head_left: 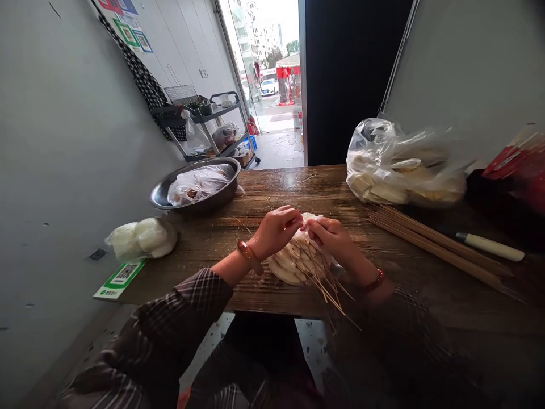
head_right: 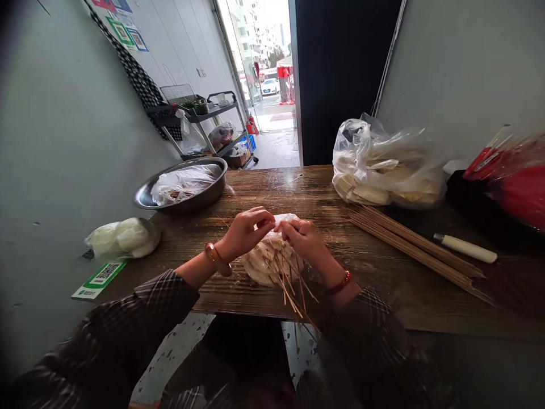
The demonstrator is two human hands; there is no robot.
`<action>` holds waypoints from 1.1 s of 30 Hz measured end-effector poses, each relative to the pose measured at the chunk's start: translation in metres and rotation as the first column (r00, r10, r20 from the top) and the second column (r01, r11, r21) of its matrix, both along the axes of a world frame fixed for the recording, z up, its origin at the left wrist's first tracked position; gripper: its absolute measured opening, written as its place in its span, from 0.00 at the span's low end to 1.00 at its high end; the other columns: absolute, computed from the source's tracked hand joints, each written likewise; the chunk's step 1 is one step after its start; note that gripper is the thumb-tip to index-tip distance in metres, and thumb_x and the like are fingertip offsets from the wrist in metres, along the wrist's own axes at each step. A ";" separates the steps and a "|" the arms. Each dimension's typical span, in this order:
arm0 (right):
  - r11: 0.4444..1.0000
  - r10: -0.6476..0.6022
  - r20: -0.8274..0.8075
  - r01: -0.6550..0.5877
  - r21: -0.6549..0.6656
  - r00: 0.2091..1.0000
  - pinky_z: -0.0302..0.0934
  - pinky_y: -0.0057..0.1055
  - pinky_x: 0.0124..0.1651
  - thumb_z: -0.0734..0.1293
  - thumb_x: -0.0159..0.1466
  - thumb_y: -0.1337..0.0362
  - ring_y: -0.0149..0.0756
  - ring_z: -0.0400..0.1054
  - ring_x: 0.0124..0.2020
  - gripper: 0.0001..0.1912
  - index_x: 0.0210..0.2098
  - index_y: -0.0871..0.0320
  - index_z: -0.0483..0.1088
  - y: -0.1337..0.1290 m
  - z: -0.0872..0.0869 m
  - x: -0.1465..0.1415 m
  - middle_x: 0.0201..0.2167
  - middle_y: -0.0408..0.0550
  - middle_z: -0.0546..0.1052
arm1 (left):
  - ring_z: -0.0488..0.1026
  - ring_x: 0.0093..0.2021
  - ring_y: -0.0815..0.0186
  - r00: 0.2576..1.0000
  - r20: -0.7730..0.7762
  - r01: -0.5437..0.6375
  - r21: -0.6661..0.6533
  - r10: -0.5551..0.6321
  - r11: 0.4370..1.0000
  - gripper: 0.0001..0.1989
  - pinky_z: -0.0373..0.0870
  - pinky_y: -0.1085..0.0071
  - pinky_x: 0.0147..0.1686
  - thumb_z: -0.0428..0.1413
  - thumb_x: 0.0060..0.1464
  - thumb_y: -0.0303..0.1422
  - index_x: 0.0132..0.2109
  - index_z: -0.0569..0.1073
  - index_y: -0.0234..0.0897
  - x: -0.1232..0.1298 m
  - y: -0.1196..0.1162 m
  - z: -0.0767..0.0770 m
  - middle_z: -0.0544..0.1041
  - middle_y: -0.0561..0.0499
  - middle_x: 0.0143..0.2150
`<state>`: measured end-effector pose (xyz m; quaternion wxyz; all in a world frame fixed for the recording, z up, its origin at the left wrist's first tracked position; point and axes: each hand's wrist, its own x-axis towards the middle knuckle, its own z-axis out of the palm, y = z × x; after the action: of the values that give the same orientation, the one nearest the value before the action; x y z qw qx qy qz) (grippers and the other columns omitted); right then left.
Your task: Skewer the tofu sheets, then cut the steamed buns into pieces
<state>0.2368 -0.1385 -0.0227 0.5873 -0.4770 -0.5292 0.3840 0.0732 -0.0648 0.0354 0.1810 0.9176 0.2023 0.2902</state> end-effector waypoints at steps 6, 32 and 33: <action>0.986 0.132 -0.353 -0.159 -0.049 0.926 0.57 0.26 0.25 0.74 0.55 0.48 0.26 0.61 0.22 0.18 0.26 0.57 0.76 0.001 0.004 0.006 0.21 0.41 0.72 | 0.70 0.36 0.67 0.983 -0.088 0.167 0.060 -0.161 0.984 0.12 0.67 0.71 0.39 0.51 0.63 0.30 0.33 0.75 0.35 0.004 -0.022 0.003 0.75 0.49 0.35; 0.935 -0.328 0.348 0.249 0.254 0.878 0.60 0.29 0.34 0.65 0.53 0.72 0.31 0.67 0.27 0.07 0.28 0.57 0.74 -0.003 0.006 0.004 0.26 0.42 0.77 | 0.63 0.28 0.71 0.996 -0.092 -0.019 -0.221 -0.002 0.975 0.05 0.59 0.73 0.31 0.54 0.45 0.25 0.24 0.68 0.34 0.026 0.006 -0.015 0.68 0.55 0.26; 0.919 -0.362 0.369 0.262 0.293 0.856 0.60 0.30 0.35 0.65 0.54 0.72 0.32 0.67 0.28 0.07 0.28 0.56 0.74 -0.003 0.006 0.003 0.27 0.42 0.77 | 0.63 0.29 0.71 0.997 -0.080 -0.009 -0.245 -0.011 0.969 0.04 0.60 0.73 0.31 0.54 0.45 0.25 0.25 0.68 0.34 0.025 0.007 -0.014 0.68 0.55 0.26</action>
<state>0.2402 -0.1416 -0.0168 0.5674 -0.5556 -0.5981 0.1080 0.0985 -0.0583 0.0209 0.2850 0.8993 0.2433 0.2254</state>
